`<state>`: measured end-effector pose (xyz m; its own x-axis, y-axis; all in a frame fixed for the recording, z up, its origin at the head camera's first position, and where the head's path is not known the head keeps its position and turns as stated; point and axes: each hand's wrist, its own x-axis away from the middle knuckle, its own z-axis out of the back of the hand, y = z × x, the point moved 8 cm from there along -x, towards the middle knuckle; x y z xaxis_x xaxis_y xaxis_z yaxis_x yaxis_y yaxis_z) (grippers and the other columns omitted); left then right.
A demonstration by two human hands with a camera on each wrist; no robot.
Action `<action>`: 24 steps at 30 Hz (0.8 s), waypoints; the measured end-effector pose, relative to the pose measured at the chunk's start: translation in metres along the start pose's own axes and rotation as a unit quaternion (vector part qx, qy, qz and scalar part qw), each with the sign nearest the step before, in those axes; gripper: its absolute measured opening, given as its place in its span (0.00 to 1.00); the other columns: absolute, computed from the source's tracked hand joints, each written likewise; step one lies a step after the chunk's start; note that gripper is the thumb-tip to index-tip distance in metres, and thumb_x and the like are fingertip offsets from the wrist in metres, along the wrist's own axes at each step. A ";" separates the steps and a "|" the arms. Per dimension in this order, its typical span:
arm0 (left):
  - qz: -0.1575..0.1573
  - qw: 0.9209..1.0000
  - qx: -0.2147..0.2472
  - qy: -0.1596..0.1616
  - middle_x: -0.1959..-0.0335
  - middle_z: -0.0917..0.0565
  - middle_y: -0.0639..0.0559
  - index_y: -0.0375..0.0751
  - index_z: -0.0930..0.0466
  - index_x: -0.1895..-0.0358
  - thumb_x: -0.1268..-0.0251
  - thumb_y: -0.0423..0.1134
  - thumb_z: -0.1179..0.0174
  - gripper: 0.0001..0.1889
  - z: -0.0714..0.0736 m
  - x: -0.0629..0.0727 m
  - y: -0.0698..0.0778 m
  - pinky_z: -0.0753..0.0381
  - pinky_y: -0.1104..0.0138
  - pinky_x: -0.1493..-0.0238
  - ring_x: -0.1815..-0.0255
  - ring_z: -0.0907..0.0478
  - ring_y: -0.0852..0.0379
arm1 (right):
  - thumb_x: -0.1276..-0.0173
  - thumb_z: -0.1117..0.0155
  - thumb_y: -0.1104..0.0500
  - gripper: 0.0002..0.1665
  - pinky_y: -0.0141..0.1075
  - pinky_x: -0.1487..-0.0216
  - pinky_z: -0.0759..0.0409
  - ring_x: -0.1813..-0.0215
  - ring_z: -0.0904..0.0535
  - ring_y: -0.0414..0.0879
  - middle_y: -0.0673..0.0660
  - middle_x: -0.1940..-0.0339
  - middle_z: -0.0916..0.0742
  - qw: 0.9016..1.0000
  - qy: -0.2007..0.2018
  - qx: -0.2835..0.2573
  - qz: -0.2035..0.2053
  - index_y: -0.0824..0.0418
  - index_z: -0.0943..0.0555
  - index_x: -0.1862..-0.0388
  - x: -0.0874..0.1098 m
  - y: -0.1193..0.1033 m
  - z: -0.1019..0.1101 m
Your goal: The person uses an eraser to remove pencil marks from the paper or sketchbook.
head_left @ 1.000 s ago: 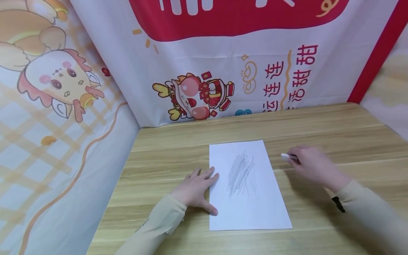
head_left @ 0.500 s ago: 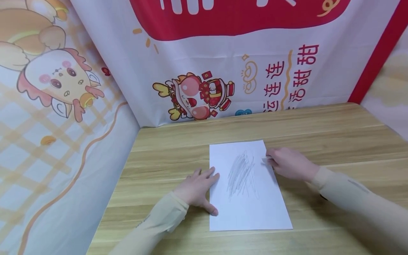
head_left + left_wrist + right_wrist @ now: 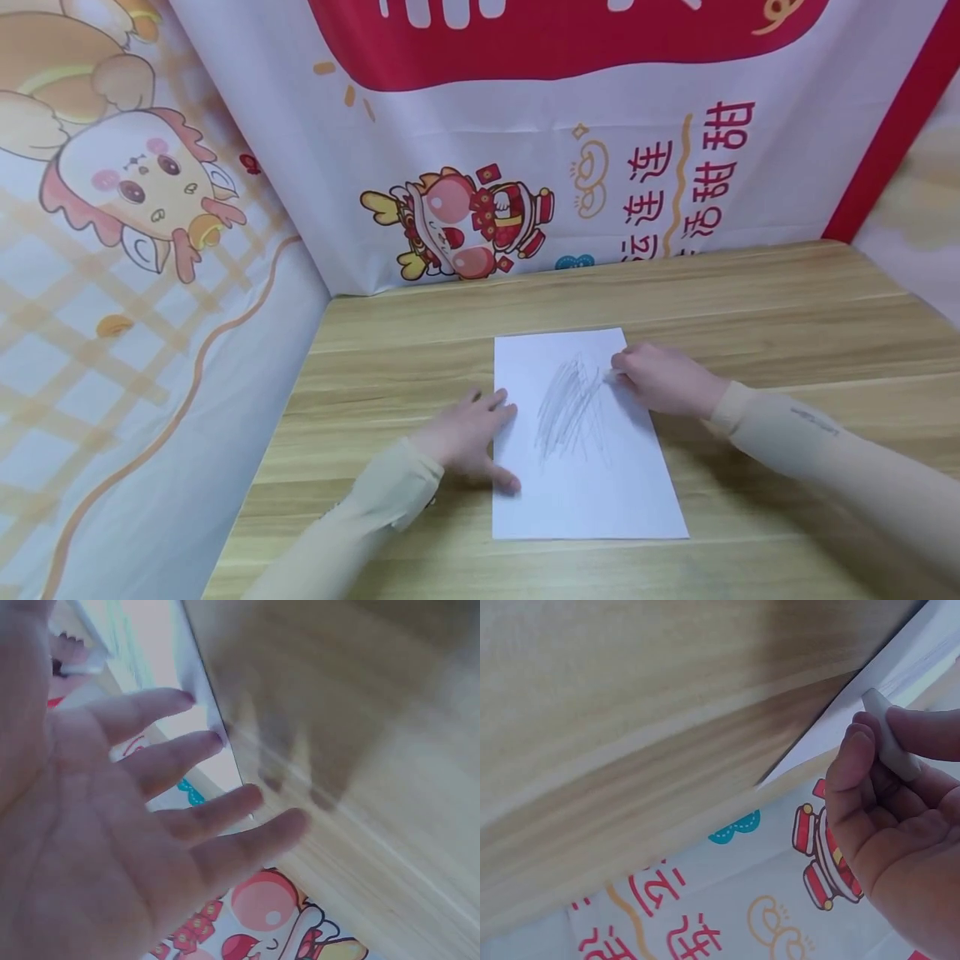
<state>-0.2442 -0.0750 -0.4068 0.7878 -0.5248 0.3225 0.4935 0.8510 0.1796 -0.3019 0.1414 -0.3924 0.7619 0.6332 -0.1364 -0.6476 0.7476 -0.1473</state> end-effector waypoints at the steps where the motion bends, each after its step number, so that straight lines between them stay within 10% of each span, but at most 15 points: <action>1: -0.005 1.000 -0.006 0.008 0.23 0.45 0.43 0.44 0.39 0.25 0.58 0.70 0.29 0.57 0.003 -0.004 0.000 0.43 0.44 0.31 0.25 0.49 0.34 | 0.38 0.31 0.69 0.03 0.39 0.69 0.18 0.74 0.24 0.42 0.54 0.72 0.17 1.000 0.000 0.003 0.004 0.64 0.16 0.65 0.000 -0.001 0.000; 12: -0.050 0.996 -0.069 0.005 0.21 0.50 0.45 0.42 0.48 0.21 0.60 0.71 0.29 0.64 0.014 -0.043 -0.001 0.53 0.55 0.26 0.22 0.55 0.43 | 0.38 0.32 0.69 0.03 0.35 0.75 0.22 0.77 0.27 0.41 0.53 0.76 0.18 1.000 -0.011 0.006 0.015 0.64 0.17 0.68 -0.006 -0.001 -0.001; 24: -0.034 0.998 -0.051 -0.026 0.21 0.50 0.48 0.49 0.45 0.22 0.60 0.69 0.28 0.61 0.009 -0.054 -0.003 0.52 0.50 0.27 0.22 0.55 0.48 | 0.38 0.32 0.69 0.03 0.35 0.76 0.23 0.78 0.28 0.42 0.53 0.77 0.20 1.000 -0.015 0.011 0.008 0.65 0.19 0.68 -0.007 0.000 -0.002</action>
<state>-0.2910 -0.0488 -0.4163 0.7314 -0.5781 0.3618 0.5829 0.8053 0.1082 -0.3072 0.1369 -0.3931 0.7519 0.6501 -0.1097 -0.6593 0.7418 -0.1231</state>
